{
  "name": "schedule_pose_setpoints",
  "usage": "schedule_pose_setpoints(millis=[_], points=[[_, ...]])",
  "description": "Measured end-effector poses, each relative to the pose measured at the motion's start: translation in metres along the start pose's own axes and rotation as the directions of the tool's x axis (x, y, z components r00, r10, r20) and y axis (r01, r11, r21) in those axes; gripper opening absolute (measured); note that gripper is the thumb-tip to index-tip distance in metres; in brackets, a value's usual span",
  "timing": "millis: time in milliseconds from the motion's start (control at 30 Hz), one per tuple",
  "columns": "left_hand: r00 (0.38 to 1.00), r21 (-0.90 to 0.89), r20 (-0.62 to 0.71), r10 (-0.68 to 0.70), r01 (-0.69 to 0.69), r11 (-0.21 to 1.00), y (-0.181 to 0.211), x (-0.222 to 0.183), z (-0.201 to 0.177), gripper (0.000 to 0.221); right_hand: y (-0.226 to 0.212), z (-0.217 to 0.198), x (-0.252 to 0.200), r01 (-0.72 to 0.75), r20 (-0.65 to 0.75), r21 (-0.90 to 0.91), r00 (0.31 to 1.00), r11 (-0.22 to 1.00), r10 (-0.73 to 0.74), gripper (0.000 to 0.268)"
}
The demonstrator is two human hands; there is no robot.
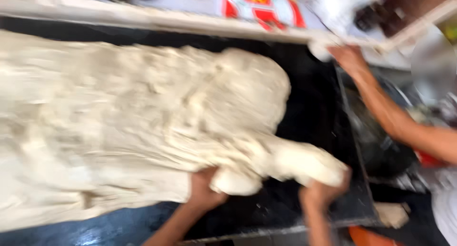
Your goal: The person kneads a large mass of dough on a black table by hand, pulling, folding, and flattening the dough repeatedly.
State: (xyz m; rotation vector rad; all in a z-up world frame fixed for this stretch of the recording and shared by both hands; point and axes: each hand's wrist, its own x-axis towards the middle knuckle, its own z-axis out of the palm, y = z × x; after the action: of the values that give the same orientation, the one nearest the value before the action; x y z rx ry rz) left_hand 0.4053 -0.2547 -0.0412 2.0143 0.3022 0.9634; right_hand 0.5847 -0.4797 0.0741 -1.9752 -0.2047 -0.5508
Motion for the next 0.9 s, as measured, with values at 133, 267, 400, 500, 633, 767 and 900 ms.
schedule_pose_setpoints(millis=[133,267,400,500,633,767,900], points=[[0.763,0.280,0.630,-0.148,-0.045,0.959,0.029,0.021,-0.039,0.061,-0.005,-0.054,0.015,-0.108,0.125,-0.095,0.985,0.990,0.119,0.043],[0.545,0.316,0.818,-0.186,-0.155,0.936,0.041,0.017,-0.107,0.075,-0.005,-0.074,0.030,0.061,0.260,-0.263,0.966,0.963,0.010,0.057],[0.623,0.443,0.743,-0.245,-0.182,0.878,0.038,-0.016,-0.219,0.082,-0.029,-0.050,-0.022,0.380,0.543,-0.184,0.808,0.907,-0.229,0.072],[0.704,0.760,0.346,-0.620,0.177,0.625,-0.004,-0.044,-0.330,0.081,-0.070,0.012,-0.138,0.459,0.850,0.085,0.429,0.884,-0.305,0.083],[0.757,0.932,0.086,-0.648,0.168,0.320,-0.058,-0.100,-0.455,0.100,-0.168,0.098,-0.242,0.721,0.949,0.204,0.020,0.662,-0.314,0.091],[0.958,0.874,-0.072,-0.278,0.195,0.445,-0.108,-0.142,-0.557,0.099,-0.253,0.194,-0.299,0.709,0.899,0.353,-0.075,0.610,-0.432,0.110],[0.917,0.908,0.002,-0.398,0.166,0.385,-0.159,-0.136,-0.631,0.095,-0.302,0.271,-0.327,0.743,0.913,0.288,-0.024,0.603,-0.407,0.132]])
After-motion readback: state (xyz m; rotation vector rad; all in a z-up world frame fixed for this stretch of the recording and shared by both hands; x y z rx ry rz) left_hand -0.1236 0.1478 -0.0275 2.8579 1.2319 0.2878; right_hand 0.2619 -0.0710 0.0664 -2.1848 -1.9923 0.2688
